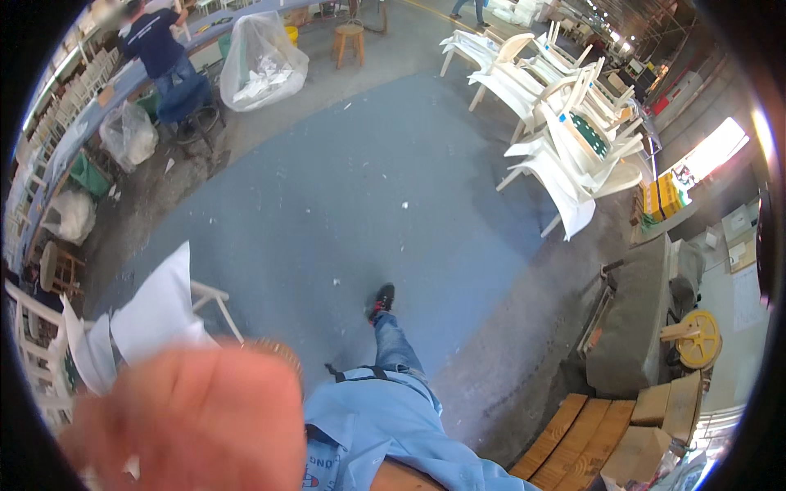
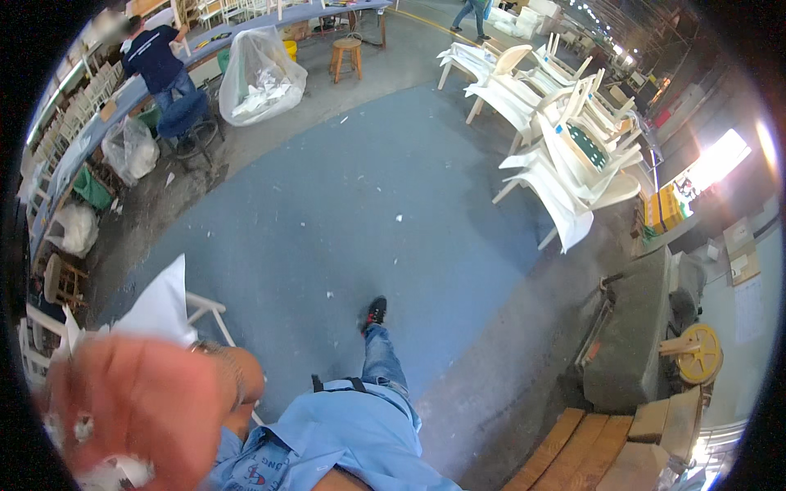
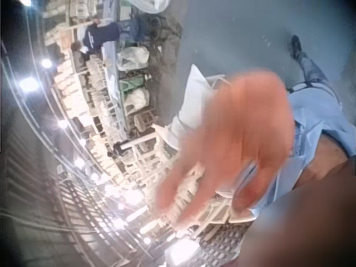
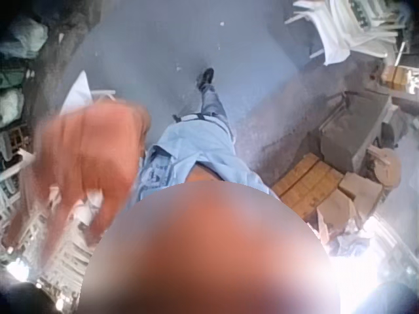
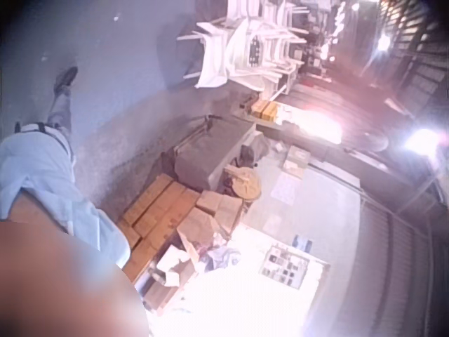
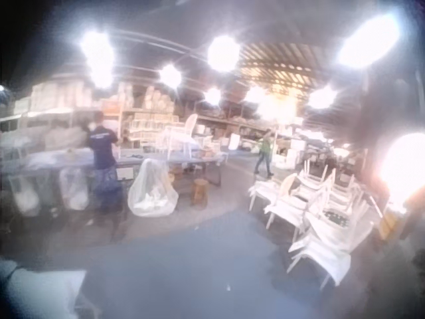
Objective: The person is reupholstering a white plastic chair with striped fabric. They stretch the fabric over the seat, use a staple gun to secure it, and trim excess material with a utility knife. The person retrieves a screwdriver from a locker and returns to continue securing the fabric.
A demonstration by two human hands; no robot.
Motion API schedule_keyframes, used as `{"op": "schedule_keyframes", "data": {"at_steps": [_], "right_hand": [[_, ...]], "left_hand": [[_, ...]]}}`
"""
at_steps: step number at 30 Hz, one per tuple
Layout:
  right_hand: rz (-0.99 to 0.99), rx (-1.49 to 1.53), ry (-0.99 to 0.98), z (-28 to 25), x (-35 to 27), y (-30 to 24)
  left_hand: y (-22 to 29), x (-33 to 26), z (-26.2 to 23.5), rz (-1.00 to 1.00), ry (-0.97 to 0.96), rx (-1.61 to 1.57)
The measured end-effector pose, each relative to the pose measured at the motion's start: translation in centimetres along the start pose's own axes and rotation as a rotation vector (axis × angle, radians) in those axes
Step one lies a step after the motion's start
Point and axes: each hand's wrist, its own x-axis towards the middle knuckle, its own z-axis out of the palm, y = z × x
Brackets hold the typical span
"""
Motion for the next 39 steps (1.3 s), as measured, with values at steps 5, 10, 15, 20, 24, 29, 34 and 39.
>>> {"op": "schedule_keyframes", "data": {"at_steps": [5, 10, 15, 20, 24, 29, 34, 39], "right_hand": [[-0.060, -0.167, 0.013, -3.5, 11.0, -19.8], [-0.182, -0.340, 0.060, -13.4, 21.9, -53.2], [-0.662, -0.066, 0.224, -18.9, 25.4, -88.7], [-0.627, 0.013, 0.044, -14.8, 29.6, -109.5], [-0.510, -0.450, 0.023, -7.9, 35.4, -114.9], [-0.172, -0.262, -0.221, -1.8, 37.0, -114.3], [-0.231, -0.438, -0.074, 0.4, 42.9, -121.3], [-0.402, -0.490, -0.043, 1.0, 52.1, -138.7]], "left_hand": [[-33.3, -11.9, 0.2, -0.707, -0.481, 0.327], [-47.4, -34.2, -17.6, -1.363, -0.880, 0.800], [-38.1, -47.7, -39.9, -2.511, 0.272, 1.062], [-43.5, -45.3, -49.5, -2.351, -0.774, 1.285], [-64.0, -40.9, -52.4, -2.408, 0.373, 1.122], [-102.8, -29.9, -48.1, -1.646, -0.812, 1.096], [-131.4, -19.5, -38.5, -1.638, -0.370, 0.678], [-144.4, -21.6, -41.1, -1.605, -0.643, 0.828]]}}
